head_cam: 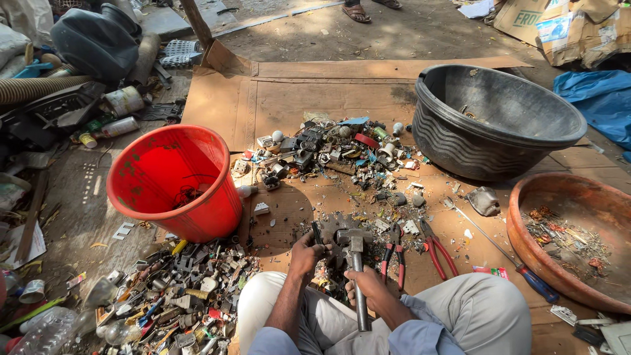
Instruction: The person sits on a cardboard sheet and uses a hammer and pliers to break apart and dismantle small electronic components. They repeatedly strike metal parts to separate them and use pliers to pull out wires or small pieces, sorting the debris into piles.
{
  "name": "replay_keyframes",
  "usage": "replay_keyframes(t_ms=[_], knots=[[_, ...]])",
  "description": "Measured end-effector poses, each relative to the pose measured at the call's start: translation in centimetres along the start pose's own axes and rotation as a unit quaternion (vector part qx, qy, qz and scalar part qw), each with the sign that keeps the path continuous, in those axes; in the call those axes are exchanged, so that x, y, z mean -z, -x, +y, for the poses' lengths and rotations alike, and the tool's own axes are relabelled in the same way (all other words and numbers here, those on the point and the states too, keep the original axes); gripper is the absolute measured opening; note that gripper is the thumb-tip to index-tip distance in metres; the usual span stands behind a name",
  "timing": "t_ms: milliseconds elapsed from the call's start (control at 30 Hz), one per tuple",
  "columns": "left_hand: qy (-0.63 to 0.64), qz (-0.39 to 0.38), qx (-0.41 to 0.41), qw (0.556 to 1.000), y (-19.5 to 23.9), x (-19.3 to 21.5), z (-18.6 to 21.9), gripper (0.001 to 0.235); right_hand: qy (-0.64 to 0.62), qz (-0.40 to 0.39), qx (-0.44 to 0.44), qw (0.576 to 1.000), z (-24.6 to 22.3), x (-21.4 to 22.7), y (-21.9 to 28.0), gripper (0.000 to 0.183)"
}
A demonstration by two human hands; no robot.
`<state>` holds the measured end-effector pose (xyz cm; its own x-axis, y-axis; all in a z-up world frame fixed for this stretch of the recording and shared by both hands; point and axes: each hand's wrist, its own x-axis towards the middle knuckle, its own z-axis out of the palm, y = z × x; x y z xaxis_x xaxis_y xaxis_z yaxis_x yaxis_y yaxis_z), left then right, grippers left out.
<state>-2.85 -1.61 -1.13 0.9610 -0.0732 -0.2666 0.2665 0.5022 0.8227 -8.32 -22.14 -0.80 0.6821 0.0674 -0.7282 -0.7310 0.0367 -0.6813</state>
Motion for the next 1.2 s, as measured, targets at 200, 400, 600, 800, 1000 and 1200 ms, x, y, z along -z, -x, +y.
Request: replay_keyframes(t_ms=[200,400,600,800,1000,1200], knots=[[0.116,-0.014,0.072,0.991,0.4,0.0,1.1,0.038,0.153,0.101,0.124,0.975,1.5,0.7,-2.9,0.037],[0.064,-0.078,0.081,0.992,2.2,-2.1,2.6,0.047,0.273,0.272,0.445,0.808,0.5,0.9,-2.7,0.037],[-0.227,-0.151,0.050,0.961,3.8,-3.2,3.1,0.034,0.032,0.070,0.261,0.962,-3.0,-0.5,0.6,0.022],[-0.163,0.052,0.039,0.984,0.9,-0.6,0.5,0.023,0.001,0.157,0.303,0.940,-4.3,2.5,-0.6,0.016],[-0.215,0.137,0.010,0.967,-1.1,1.6,-1.8,0.023,-0.028,0.216,0.279,0.935,-5.1,3.1,-1.2,0.017],[-0.256,0.142,0.035,0.956,0.3,0.2,-0.4,0.026,-0.051,0.296,0.231,0.925,-9.0,7.5,-1.4,0.018]])
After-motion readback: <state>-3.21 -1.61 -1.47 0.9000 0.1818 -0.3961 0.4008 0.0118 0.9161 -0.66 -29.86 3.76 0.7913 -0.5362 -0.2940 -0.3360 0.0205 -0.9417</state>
